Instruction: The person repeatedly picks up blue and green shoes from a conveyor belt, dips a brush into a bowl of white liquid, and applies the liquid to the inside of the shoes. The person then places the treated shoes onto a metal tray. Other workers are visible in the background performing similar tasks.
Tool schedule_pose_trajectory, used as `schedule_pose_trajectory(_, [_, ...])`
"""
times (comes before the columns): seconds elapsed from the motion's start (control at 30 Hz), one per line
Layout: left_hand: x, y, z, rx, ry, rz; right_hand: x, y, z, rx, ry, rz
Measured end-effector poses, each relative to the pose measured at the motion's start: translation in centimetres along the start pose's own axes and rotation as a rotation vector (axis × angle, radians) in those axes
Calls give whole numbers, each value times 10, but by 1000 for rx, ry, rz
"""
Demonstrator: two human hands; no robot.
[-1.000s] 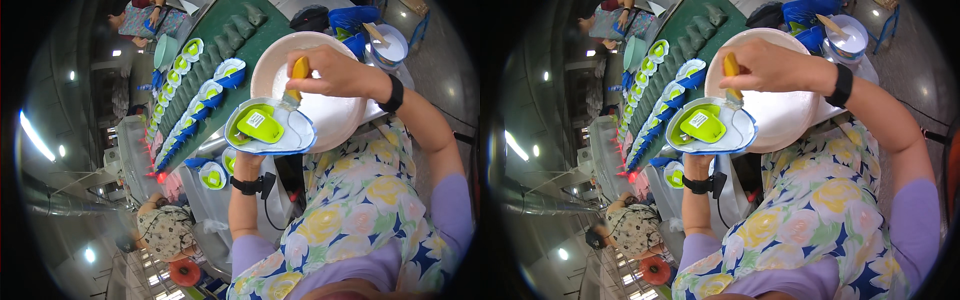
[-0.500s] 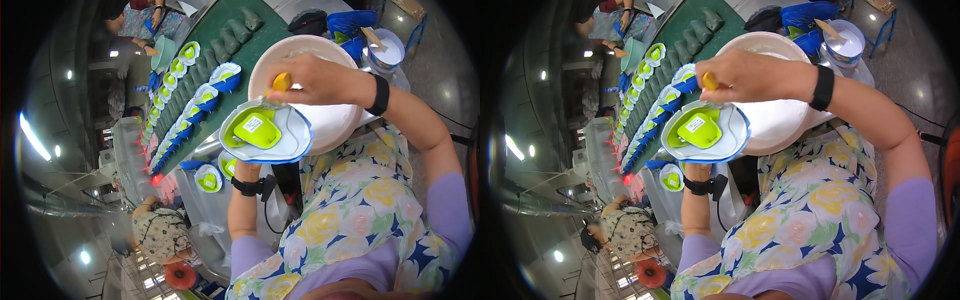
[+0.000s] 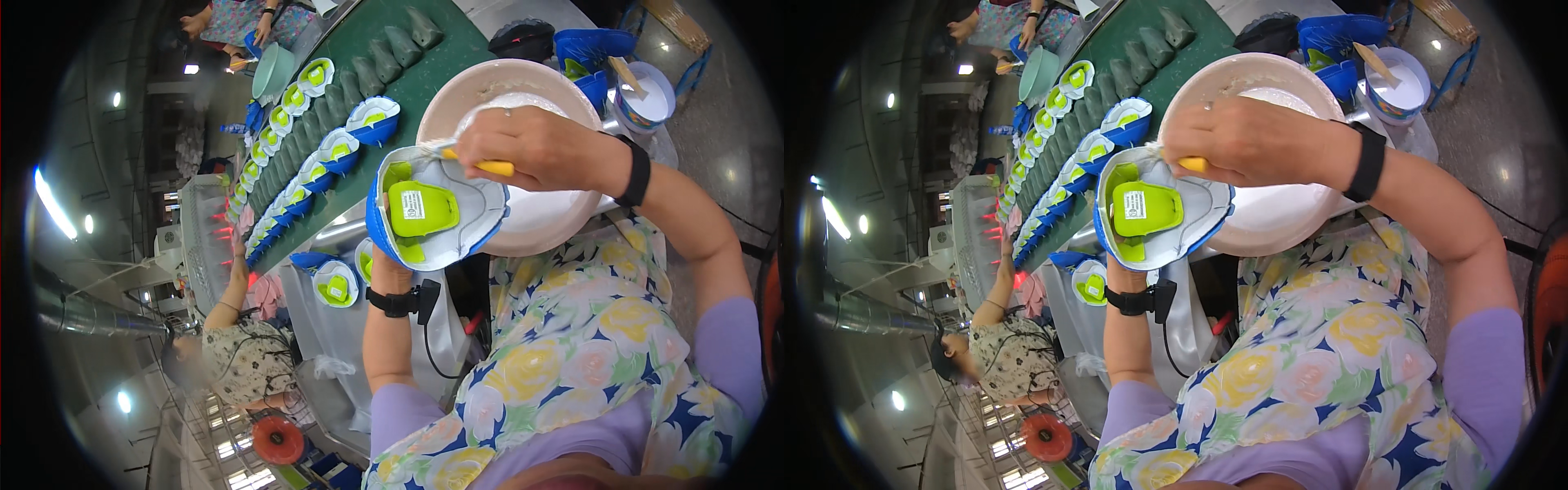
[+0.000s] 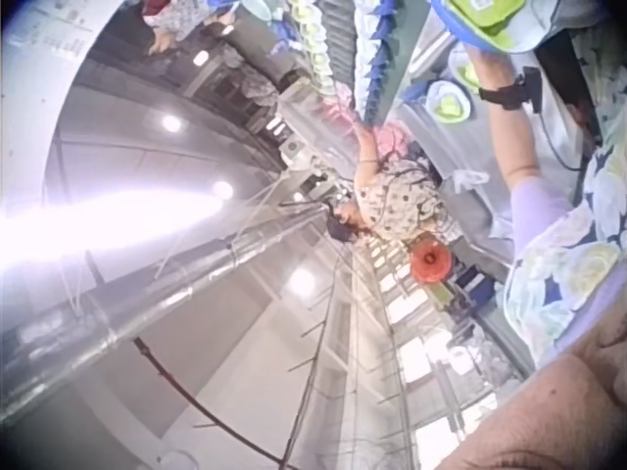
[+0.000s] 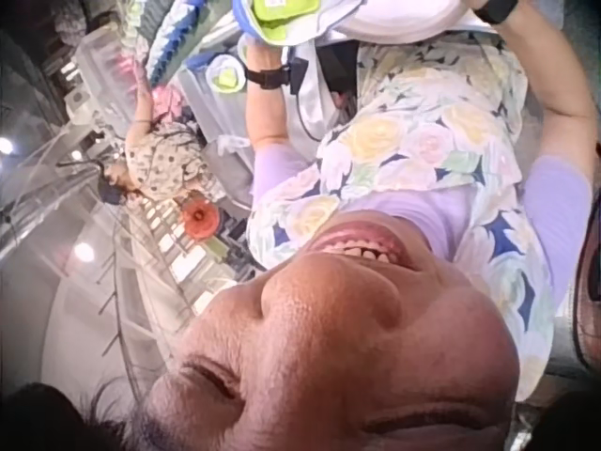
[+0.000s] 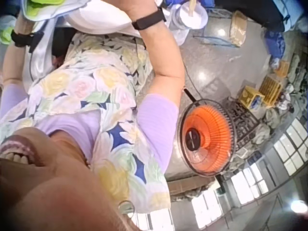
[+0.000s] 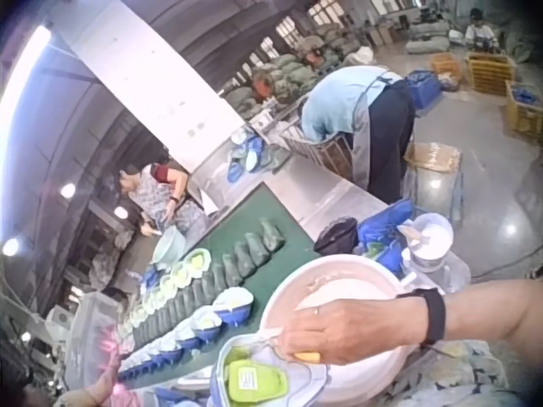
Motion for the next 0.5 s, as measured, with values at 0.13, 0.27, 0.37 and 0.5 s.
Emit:
schedule_pose_trajectory(0.13, [-2,-3,-2,18,57,-92,-20,1,-20,175,103,104])
schedule_pose_trajectory(0.27, [11,-4,7,-23,154,-99,-18,-2,5,87,-287,35])
schedule_pose_trajectory(0.37, [14,-9,17,6,149,-74,-1,-9,15,283,-263,-1])
schedule_pose_trajectory(0.5, [-20,-17,38,89,-18,-12,-10,-18,12,689,-124,54])
Point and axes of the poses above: each hand's wrist, its own z-axis towards the middle knuckle, its own x-axis out of the palm, y = z × x, the point moved 1 cm from there along z, towards the middle knuckle, and after that the axes turned 6 degrees about -y, right-handed, at the moved point
